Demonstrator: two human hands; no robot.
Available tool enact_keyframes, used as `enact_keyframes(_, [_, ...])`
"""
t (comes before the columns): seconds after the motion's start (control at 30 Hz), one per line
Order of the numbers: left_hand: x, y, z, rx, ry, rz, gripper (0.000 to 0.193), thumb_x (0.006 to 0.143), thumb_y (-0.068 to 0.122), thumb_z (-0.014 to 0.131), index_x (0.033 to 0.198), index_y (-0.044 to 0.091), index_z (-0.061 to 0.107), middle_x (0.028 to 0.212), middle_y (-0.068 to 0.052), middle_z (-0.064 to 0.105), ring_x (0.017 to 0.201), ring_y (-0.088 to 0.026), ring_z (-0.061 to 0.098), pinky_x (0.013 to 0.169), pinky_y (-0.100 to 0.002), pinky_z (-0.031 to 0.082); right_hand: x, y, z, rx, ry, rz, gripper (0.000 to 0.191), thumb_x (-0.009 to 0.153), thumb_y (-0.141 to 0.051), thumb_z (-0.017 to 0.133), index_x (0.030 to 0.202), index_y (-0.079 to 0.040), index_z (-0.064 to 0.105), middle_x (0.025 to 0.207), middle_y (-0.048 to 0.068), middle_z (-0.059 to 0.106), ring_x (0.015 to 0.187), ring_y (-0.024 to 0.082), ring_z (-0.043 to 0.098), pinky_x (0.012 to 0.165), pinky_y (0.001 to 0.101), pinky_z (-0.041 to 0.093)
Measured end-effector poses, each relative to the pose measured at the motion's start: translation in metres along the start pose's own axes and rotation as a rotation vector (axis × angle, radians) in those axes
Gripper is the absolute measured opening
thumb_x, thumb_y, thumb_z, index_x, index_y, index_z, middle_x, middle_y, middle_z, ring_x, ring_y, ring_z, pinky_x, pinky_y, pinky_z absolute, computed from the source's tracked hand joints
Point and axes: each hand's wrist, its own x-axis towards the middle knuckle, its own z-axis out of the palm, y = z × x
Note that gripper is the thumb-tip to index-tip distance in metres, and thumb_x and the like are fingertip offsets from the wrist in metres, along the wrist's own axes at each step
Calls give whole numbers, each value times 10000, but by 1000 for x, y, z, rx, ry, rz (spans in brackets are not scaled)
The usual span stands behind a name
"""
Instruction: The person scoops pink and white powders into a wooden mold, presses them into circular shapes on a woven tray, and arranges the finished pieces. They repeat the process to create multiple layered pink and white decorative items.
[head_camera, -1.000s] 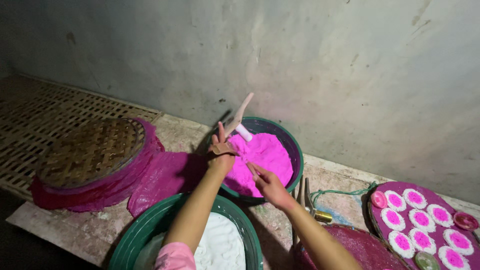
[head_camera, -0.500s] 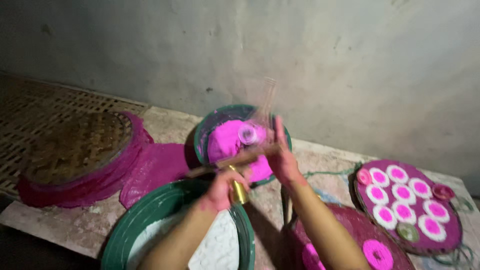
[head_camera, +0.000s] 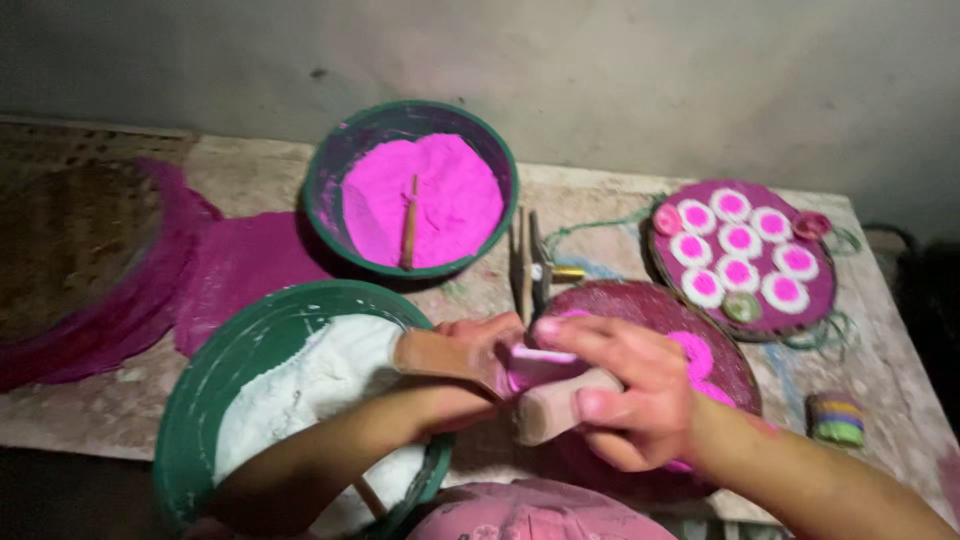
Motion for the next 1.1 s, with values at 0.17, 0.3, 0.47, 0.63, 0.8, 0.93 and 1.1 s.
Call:
enact_keyframes(0.17, [32, -28, 30, -171, -138, 62, 501, 842, 191, 784, 1271, 62, 560, 1226, -112, 625, 1163, -247, 601, 1008, -397, 470, -43, -16, -1, -27, -5, 266, 698, 965, -160, 681, 1579, -178, 350, 1583, 237, 494, 1382, 434, 592, 1155, 475, 510])
enact_keyframes(0.3, [70, -25, 40, 209, -269, 208, 583, 847, 116, 756, 1376, 68, 515, 1344, -131, 605, 1262, -264, 566, 1103, -397, 436, -105, -23, -50, 306, 53, 736, 850, 933, -347, 735, 1612, -76, 302, 1633, 206, 416, 1482, 372, 446, 1220, 468, 366])
enact_keyframes(0.47, [133, -26, 92, 1063, -128, 204, 599, 869, 248, 838, 1379, 143, 542, 1340, -136, 664, 1235, -314, 625, 1100, -407, 482, -209, -44, -81, 945, -139, 1350, 998, 788, -492, 807, 1544, 32, 422, 1548, 149, 508, 1442, 294, 447, 1190, 448, 328])
enact_keyframes(0.63, [179, -59, 114, 260, 23, -23, 941, 818, 282, 787, 1563, 1, 286, 1481, -170, 479, 1357, -287, 513, 1120, -409, 459, -278, -73, -105, 704, 231, 1445, 1045, 748, -504, 812, 1543, -4, 355, 1471, 127, 500, 1326, 262, 494, 1090, 418, 383])
enact_keyframes(0.8, [179, -88, 133, -980, -199, 157, 977, 961, 524, 712, 1626, -30, 259, 1619, -183, 408, 1537, -318, 361, 1282, -460, 312, -302, -81, -113, 1138, 164, 1501, 1009, 880, -665, 638, 1573, 35, 422, 1206, 210, 685, 974, 275, 677, 824, 408, 547])
enact_keyframes(0.93, [169, -107, 155, -1373, -244, 258, 948, 937, 673, 606, 1601, 48, 348, 1538, -173, 506, 1498, -328, 409, 1270, -472, 302, -308, -80, -84, 1487, 3, 1650, 909, 903, -706, 505, 1455, 16, 479, 1113, 172, 700, 986, 255, 704, 898, 407, 577])
enact_keyframes(1.1, [187, -142, 165, -1454, -63, 387, 509, 1069, 557, 568, 1262, 85, 556, 1055, -37, 587, 1113, -219, 562, 1145, -430, 406, -301, -34, -122, 1190, -388, 1881, 823, 919, -665, 352, 1324, 12, 586, 1056, 152, 763, 954, 240, 762, 882, 399, 620])
